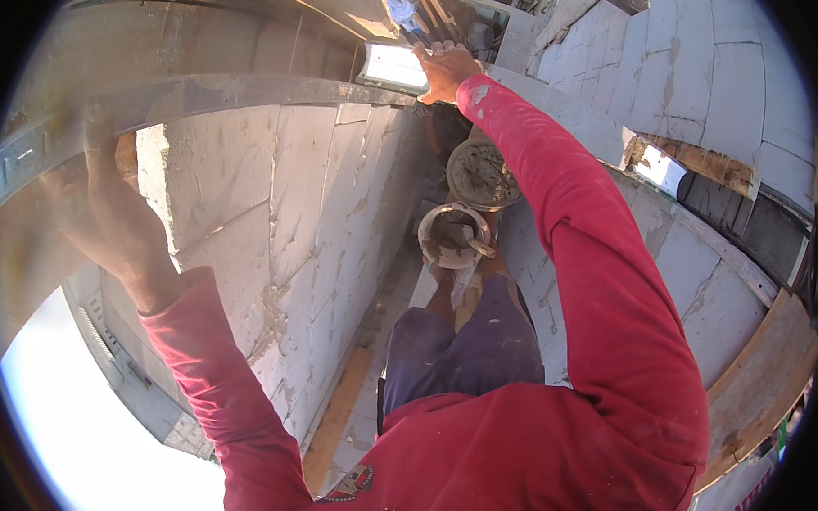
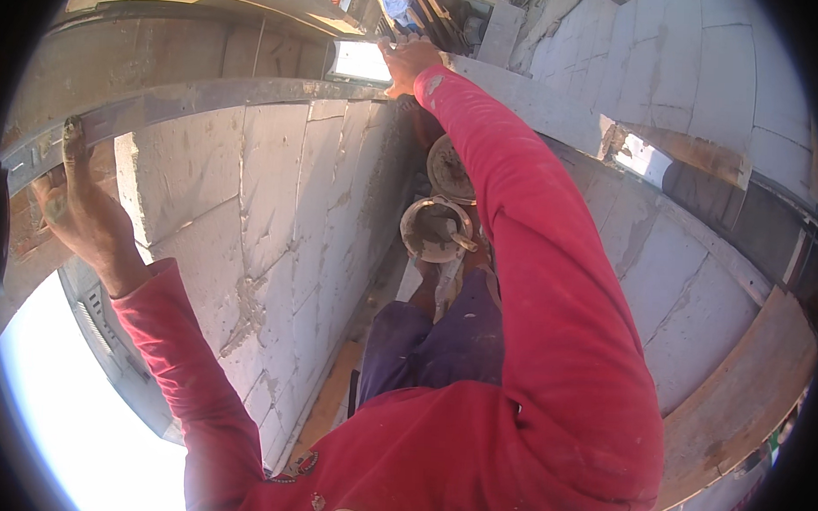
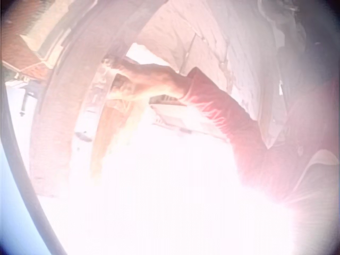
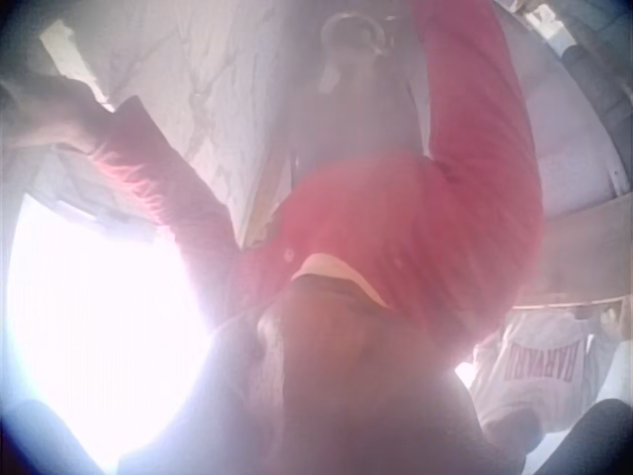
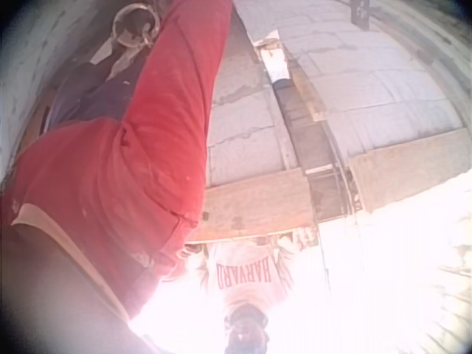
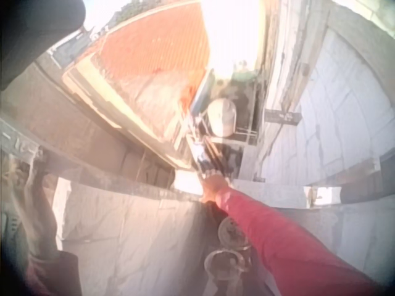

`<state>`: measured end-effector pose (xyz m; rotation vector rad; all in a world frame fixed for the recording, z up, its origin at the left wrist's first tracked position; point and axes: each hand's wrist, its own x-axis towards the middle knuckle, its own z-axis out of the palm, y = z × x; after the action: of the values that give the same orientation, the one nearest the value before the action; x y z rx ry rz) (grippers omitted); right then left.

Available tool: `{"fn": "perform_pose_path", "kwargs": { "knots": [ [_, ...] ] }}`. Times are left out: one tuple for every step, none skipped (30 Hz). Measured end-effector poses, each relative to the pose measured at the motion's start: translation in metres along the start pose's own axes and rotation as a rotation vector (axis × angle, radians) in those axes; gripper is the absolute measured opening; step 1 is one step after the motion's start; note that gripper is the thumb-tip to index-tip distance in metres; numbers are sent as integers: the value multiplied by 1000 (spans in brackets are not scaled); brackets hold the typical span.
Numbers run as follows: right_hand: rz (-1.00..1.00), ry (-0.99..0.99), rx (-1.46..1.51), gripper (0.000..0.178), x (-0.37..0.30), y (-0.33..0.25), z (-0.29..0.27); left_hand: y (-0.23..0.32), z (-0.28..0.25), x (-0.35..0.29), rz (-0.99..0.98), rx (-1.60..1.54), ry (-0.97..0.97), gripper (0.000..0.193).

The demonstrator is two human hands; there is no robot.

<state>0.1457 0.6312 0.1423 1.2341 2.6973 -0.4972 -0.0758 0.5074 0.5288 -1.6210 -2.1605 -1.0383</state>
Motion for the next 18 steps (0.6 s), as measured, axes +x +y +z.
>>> {"fn": "perform_pose_path", "kwargs": {
  "knots": [
    [-1, 4, -9, 109, -1, -1, 0, -3, 1, 0, -2, -14, 1, 54],
    [-2, 9, -18, 109, -1, -1, -1, -4, 1, 0, -3, -28, 2, 56],
    [-2, -16, -10, 109, -2, -2, -3, -5, 0, 1, 16, 5, -10, 55],
    [-3, -41, -2, 110, -1, -2, -5, -6, -2, 1, 35, 38, -23, 54],
    [-4, -66, 7, 110, -1, -2, -7, -8, -2, 1, 21, 7, -26, 49],
    [-1, -64, 6, 110, 0, -1, -5, -10, -2, 1, 7, -26, -29, 44],
    [2, -61, 5, 111, 0, -1, -3, -14, 2, -2, -40, -122, -23, 35],
    [4, -59, 5, 111, 1, 0, -1, -15, 3, -2, -35, -126, -29, 32],
    [7, -70, 5, 111, 2, 0, -1, -16, 4, -2, -30, -129, -35, 29],
    [10, -80, 6, 112, 1, 0, -1, -16, 3, -3, 27, -38, -53, 30],
    [13, -91, 7, 112, 1, 0, -2, -14, 3, -3, 41, -10, -62, 32],
    [12, -85, 3, 112, 1, -1, -2, -12, 2, -3, 55, 20, -71, 34],
    [12, -78, -1, 112, 1, -1, -3, -5, 3, -3, 26, -13, -70, 37],
    [11, -72, -6, 112, 0, -1, -4, 0, 4, -4, -3, -45, -70, 41],
    [10, -66, -6, 112, 0, -2, -4, 2, 5, -4, -17, -63, -69, 43],
    [9, -61, -7, 112, -1, -2, -5, 4, 5, -4, -30, -80, -68, 45],
    [7, -56, -8, 112, -2, -2, -6, 5, 5, -4, -44, -98, -67, 47],
    [11, -54, 0, 112, -1, -1, -5, 5, 6, -4, -43, -101, -69, 48]
  ]
}}
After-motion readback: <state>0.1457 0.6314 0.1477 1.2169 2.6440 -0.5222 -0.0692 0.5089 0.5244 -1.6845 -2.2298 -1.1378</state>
